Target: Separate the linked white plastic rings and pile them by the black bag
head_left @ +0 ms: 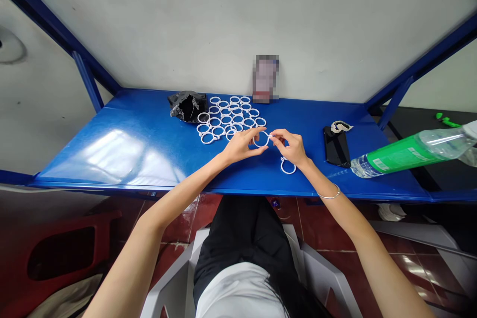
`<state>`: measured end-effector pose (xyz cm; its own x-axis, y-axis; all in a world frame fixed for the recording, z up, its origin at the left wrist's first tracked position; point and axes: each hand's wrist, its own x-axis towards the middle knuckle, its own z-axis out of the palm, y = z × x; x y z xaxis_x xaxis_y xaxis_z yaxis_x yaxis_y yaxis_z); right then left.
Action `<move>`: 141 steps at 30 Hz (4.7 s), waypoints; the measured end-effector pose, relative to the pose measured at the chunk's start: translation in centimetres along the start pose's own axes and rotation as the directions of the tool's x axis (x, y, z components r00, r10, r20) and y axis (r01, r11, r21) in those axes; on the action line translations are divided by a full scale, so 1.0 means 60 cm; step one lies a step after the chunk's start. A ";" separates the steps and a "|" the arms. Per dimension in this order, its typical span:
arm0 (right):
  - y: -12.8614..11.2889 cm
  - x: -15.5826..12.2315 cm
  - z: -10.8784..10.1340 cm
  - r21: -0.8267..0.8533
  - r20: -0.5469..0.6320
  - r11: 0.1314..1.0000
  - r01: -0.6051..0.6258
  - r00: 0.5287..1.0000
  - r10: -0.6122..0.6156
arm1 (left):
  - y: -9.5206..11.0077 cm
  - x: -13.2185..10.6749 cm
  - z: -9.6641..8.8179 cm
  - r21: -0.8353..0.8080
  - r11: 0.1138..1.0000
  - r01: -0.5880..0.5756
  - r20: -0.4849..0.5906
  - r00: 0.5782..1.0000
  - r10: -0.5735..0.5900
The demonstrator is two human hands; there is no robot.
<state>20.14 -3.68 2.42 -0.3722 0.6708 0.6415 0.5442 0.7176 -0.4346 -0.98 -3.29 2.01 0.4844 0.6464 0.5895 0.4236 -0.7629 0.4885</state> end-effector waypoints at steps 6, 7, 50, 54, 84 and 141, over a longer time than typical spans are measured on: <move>-0.001 -0.001 0.002 -0.007 -0.031 0.999 0.041 0.999 -0.041 | -0.001 -0.001 0.001 0.005 1.000 -0.005 -0.005 1.000 0.005; -0.001 -0.002 0.002 -0.006 -0.036 0.999 0.046 0.998 -0.046 | -0.001 -0.001 0.001 0.003 1.000 -0.006 -0.004 1.000 0.006; -0.009 0.002 -0.002 0.051 -0.016 0.999 -0.009 1.000 0.010 | -0.001 0.000 0.001 -0.004 1.000 -0.006 -0.005 1.000 0.006; -0.009 0.002 -0.001 0.049 -0.015 0.999 -0.013 1.000 0.014 | 0.000 0.001 0.002 -0.003 1.000 -0.011 -0.021 1.000 0.011; -0.013 0.001 0.001 0.060 -0.031 0.998 0.017 0.999 -0.015 | -0.002 -0.001 0.008 0.081 0.994 -0.071 -0.086 0.993 0.078; -0.009 0.004 0.001 0.075 0.007 0.993 -0.093 0.996 0.092 | 0.003 0.019 -0.005 -0.699 0.539 0.470 0.214 0.857 -0.469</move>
<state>19.71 -3.91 2.80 -0.3254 0.7356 0.5942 0.5188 0.6642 -0.5382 -0.61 -2.72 2.98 0.3800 0.9146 0.1381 -0.0790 -0.1166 0.9900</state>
